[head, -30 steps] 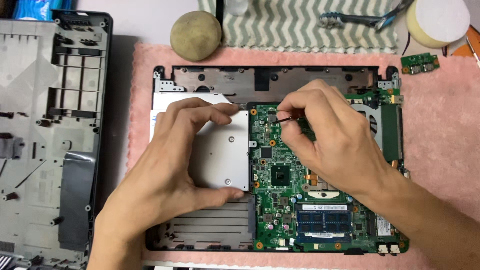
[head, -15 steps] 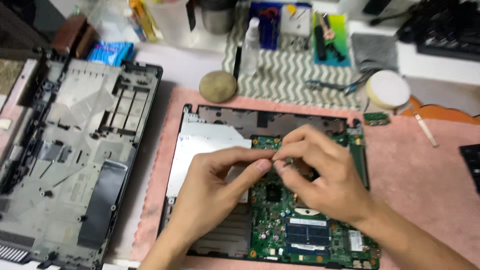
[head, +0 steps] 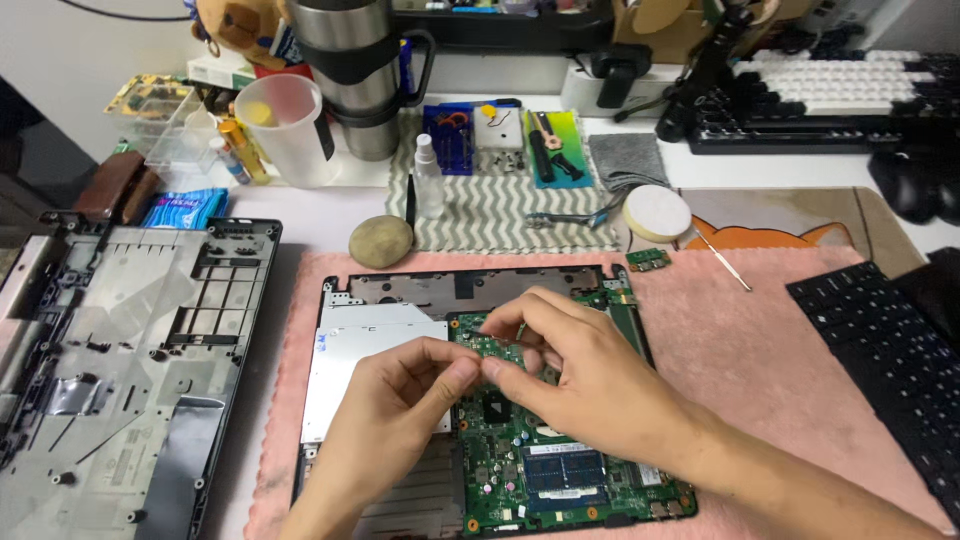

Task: The person installs a silver optical drive into the laptop chassis and secures it with screws. They then connect a small circuit board to the motherboard and attach a ribbon cable to the drive.

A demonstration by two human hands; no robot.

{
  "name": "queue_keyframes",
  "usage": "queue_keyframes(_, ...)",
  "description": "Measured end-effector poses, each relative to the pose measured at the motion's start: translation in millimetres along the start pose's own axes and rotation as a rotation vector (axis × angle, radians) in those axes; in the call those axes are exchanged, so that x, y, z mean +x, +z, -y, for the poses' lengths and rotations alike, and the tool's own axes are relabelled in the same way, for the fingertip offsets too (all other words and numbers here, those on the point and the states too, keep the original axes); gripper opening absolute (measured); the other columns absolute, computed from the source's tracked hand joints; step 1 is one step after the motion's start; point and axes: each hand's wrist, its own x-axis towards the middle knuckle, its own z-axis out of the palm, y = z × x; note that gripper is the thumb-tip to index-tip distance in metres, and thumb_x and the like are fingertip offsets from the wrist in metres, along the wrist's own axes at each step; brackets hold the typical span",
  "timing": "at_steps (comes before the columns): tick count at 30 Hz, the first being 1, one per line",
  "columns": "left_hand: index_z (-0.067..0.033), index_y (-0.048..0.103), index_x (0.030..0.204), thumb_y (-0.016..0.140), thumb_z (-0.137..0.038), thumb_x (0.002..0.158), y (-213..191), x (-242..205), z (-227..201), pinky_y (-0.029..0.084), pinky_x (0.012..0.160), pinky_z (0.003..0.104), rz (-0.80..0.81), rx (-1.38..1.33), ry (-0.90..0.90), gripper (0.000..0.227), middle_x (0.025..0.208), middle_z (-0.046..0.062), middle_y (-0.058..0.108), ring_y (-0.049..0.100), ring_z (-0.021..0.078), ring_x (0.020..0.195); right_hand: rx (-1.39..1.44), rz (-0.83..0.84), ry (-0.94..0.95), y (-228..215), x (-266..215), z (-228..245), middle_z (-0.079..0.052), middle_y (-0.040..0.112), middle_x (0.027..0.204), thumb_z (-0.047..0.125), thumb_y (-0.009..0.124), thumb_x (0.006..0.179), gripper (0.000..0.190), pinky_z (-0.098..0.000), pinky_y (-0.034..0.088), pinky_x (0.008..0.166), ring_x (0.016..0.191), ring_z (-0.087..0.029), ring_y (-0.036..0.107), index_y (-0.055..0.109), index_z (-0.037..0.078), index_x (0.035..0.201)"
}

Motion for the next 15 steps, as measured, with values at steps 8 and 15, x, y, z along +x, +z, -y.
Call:
queue_keyframes(8, -0.0195, 0.084, 0.1, 0.085, -0.032, 0.104, -15.6, -3.7, -18.7, 0.055, 0.084, 0.027, -0.093, 0.559, 0.094, 0.013, 0.09, -0.008, 0.086, 0.073, 0.0091, 0.083, -0.226, 0.043, -0.302, -44.4, 3.9, 5.1, -0.001, 0.082, 0.112, 0.019, 0.07, 0.109, 0.023, -0.0365, 0.059, 0.093, 0.102, -0.019, 0.081, 0.088, 0.01, 0.12)
queue_keyframes(15, -0.0177, 0.086, 0.101, 0.087, -0.033, 0.099, -15.2, -9.9, -22.8, 0.06, 0.082, 0.029, 0.09, 0.621, 0.316, 0.015, 0.093, -0.008, 0.092, 0.081, 0.0089, 0.084, -0.425, 0.281, -0.582, -53.8, 8.9, 20.3, -0.007, 0.066, 0.106, 0.013, 0.071, 0.112, 0.013, -0.0391, 0.058, 0.079, 0.084, -0.024, 0.068, 0.077, 0.007, 0.123)
